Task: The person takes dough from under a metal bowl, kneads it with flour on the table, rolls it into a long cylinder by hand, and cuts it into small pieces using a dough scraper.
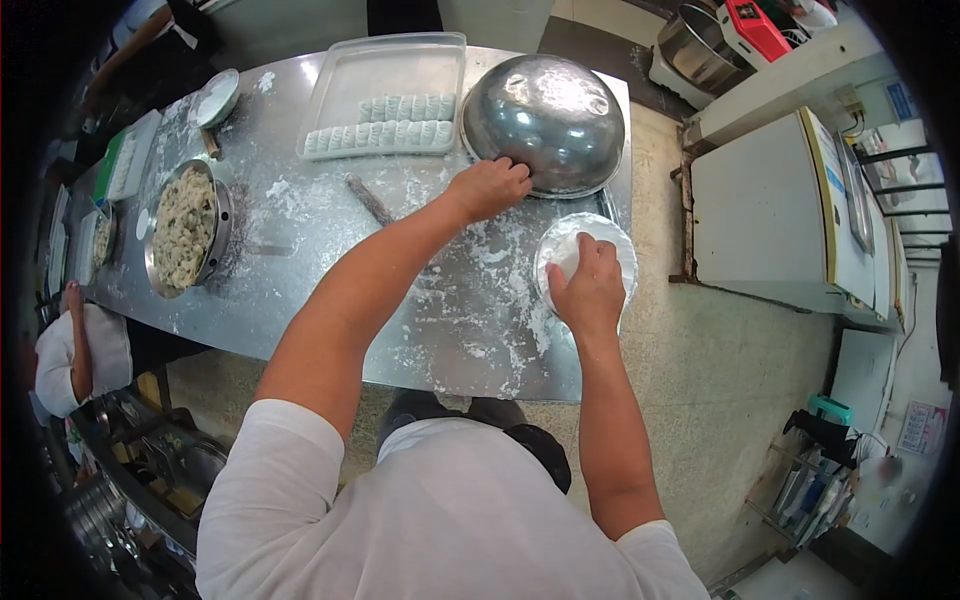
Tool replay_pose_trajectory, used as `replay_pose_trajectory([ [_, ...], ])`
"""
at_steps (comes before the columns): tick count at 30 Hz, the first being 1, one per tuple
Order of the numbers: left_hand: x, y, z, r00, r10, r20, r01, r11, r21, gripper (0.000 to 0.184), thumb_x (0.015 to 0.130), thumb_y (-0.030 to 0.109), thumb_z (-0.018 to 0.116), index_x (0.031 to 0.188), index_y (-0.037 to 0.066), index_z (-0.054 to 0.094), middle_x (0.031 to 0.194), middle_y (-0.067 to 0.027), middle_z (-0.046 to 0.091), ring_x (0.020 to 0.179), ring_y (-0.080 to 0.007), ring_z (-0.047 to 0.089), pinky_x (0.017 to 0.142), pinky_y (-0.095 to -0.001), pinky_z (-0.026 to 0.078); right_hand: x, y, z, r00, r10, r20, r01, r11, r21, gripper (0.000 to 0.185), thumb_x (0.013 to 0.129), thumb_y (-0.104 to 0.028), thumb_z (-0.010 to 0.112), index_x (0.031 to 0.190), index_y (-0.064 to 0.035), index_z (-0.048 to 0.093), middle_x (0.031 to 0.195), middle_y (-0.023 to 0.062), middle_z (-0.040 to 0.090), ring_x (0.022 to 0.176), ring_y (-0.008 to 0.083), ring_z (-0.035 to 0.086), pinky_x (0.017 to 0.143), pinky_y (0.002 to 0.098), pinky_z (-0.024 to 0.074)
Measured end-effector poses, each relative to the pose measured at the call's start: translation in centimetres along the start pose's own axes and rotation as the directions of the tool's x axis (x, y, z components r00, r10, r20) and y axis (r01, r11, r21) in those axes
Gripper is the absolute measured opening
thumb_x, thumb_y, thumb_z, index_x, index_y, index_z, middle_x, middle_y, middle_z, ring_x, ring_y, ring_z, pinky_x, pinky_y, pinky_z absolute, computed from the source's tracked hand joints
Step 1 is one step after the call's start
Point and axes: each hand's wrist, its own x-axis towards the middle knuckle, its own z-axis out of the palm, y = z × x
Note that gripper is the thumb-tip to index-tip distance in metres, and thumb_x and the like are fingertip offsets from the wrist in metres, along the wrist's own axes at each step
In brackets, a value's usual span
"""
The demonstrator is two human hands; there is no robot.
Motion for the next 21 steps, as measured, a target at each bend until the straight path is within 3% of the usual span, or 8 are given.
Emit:
replay_pose_trajectory([
  [8, -1.9, -0.3, -1.2, 0.998, -0.030, 0.062, 0.040, 0.983, -0.177, 0.005, 0.084, 0.012, 0.061, 0.085, 0.008, 0.063, 0.089, -0.0079, 0.059, 0.088, -0.0282, 0.064, 0.076, -0.0397, 0.056, 0.2, -0.6, -0.6, 0.997, 0.060, 0.047, -0.063, 0.997, 0.055, 0.058, 0.074, -0.025, 0.084, 0.123, -0.0078, 0.057, 0.117, 0.0199, 0.057, 0.105, 0.0409, 0.061, 0.085, 0.0489, 0.0513],
  [14, -9.9, 0.2, -6.1, 0.967, -0.208, 0.145, 0.242, 0.925, -0.292, 0.014, 0.084, 0.015, 0.065, 0.096, 0.008, 0.068, 0.094, -0.0110, 0.066, 0.096, -0.0341, 0.064, 0.087, -0.0478, 0.050, 1.3, -0.7, -1.6, 0.966, 0.130, 0.225, -0.132, 0.991, -0.008, 0.052, 0.079, -0.024, 0.081, 0.122, -0.0108, 0.055, 0.120, 0.0185, 0.054, 0.105, 0.0400, 0.060, 0.083, 0.0496, 0.0533],
  [16, -13.5, -0.2, -7.4, 0.893, -0.308, 0.330, 0.401, 0.875, -0.270, 0.026, 0.083, 0.013, 0.065, 0.108, 0.010, 0.070, 0.108, -0.0124, 0.067, 0.110, -0.0338, 0.061, 0.102, -0.0511, 0.044, 1.7, 1.1, -1.3, 0.991, 0.044, 0.126, -0.059, 0.992, 0.111, 0.049, 0.081, -0.017, 0.077, 0.124, -0.0097, 0.055, 0.116, 0.0197, 0.057, 0.102, 0.0375, 0.062, 0.084, 0.0471, 0.0538],
  [17, -15.0, -0.5, -7.9, 0.889, -0.314, 0.332, 0.408, 0.873, -0.267, 0.026, 0.083, 0.013, 0.065, 0.108, 0.010, 0.070, 0.108, -0.0124, 0.067, 0.110, -0.0338, 0.061, 0.102, -0.0511, 0.044, 2.0, 2.3, -1.1, 0.991, 0.038, 0.130, -0.053, 0.992, 0.113, 0.049, 0.081, -0.017, 0.077, 0.124, -0.0097, 0.055, 0.116, 0.0197, 0.057, 0.102, 0.0375, 0.062, 0.084, 0.0471, 0.0538],
  [18, -16.2, -0.8, -8.5, 0.857, -0.326, 0.399, 0.442, 0.863, -0.244, 0.030, 0.082, 0.011, 0.064, 0.112, 0.011, 0.069, 0.115, -0.0125, 0.066, 0.117, -0.0329, 0.058, 0.108, -0.0540, 0.039, 2.5, 4.0, -0.9, 0.990, 0.059, 0.125, -0.088, 0.966, 0.242, 0.049, 0.081, -0.014, 0.075, 0.125, -0.0083, 0.055, 0.114, 0.0181, 0.059, 0.100, 0.0345, 0.063, 0.084, 0.0453, 0.0538],
  [19, -16.9, -1.0, -8.9, 0.823, -0.332, 0.461, 0.469, 0.855, -0.221, 0.035, 0.081, 0.009, 0.063, 0.116, 0.011, 0.068, 0.121, -0.0125, 0.064, 0.123, -0.0320, 0.056, 0.113, -0.0569, 0.034, 3.0, 5.5, -0.8, 0.989, 0.084, 0.118, -0.122, 0.923, 0.364, 0.050, 0.081, -0.011, 0.074, 0.126, -0.0070, 0.055, 0.112, 0.0165, 0.061, 0.098, 0.0316, 0.065, 0.085, 0.0436, 0.0539],
  [20, -16.8, -1.1, -10.2, 0.774, -0.331, 0.540, 0.511, 0.830, -0.224, 0.040, 0.080, 0.007, 0.061, 0.120, 0.012, 0.067, 0.126, -0.0120, 0.062, 0.129, -0.0306, 0.053, 0.116, -0.0609, 0.029, 3.1, 6.6, -0.6, 0.975, 0.148, 0.165, -0.221, 0.706, 0.673, 0.051, 0.080, -0.011, 0.073, 0.127, -0.0060, 0.054, 0.113, 0.0138, 0.062, 0.098, 0.0293, 0.065, 0.086, 0.0423, 0.0538],
  [21, -17.0, -1.4, -10.5, 0.783, -0.320, 0.533, 0.500, 0.834, -0.234, 0.040, 0.080, 0.007, 0.061, 0.120, 0.012, 0.067, 0.126, -0.0120, 0.062, 0.129, -0.0306, 0.053, 0.116, -0.0609, 0.029, 3.1, 7.4, -0.8, 0.956, 0.191, 0.224, -0.282, 0.382, 0.880, 0.051, 0.080, -0.010, 0.073, 0.128, -0.0050, 0.054, 0.113, 0.0111, 0.063, 0.098, 0.0269, 0.065, 0.086, 0.0411, 0.0538],
])
